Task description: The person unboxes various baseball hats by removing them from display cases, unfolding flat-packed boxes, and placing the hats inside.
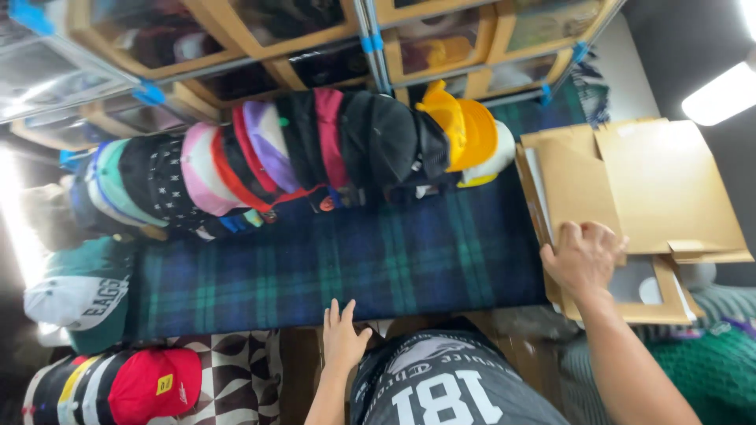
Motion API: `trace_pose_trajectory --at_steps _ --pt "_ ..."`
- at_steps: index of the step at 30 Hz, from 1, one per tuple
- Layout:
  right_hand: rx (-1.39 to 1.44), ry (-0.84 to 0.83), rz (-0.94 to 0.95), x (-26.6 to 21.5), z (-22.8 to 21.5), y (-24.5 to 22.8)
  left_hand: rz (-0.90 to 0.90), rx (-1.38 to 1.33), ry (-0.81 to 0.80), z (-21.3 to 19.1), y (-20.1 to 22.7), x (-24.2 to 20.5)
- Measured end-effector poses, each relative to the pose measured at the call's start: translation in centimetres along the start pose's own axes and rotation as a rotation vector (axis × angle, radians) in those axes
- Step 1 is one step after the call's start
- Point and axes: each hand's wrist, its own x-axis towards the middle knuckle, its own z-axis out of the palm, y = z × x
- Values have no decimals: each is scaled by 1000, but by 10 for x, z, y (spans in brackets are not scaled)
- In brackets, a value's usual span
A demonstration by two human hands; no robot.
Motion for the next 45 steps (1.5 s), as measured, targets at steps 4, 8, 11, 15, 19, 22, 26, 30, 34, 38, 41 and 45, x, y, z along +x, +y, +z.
trace_pose_trajectory --at_steps 4,8,11,15,19,22,26,30,34,38,41,45 --pt "46 82 -13 12 -5 -10 31 125 12 4 -12 2" --pt "130 67 -12 26 -3 -30 135 167 44 10 -28 10" --pt "211 181 -161 34 -16 -64 137 106 21 3 -33 13" --pt "368 286 -531 31 -51 -137 120 -95 -9 -10 -48 9" --pt "422 -238 -668 -3 -19 -203 105 -373 78 -38 -71 9" --pt "270 -598 -738 -37 -7 -250 127 -638 308 -62 -106 34" --pt "25 -1047 -677 -70 -23 -299 133 -995 666 -147 -147 62" --pt "-202 -1059 -729 -90 13 -320 242 -1079 936 -282 -171 64" --pt "-169 -1208 -573 -78 18 -360 390 -1013 1091 -400 -214 107" --pt "371 -927 -720 -51 9 -433 417 -1031 1174 -514 -233 140" --pt "701 -619 -797 -8 -107 -548 415 -1016 1196 -580 -245 171" --pt "990 -474 -766 49 -262 -672 396 -1016 1178 -646 -257 210"
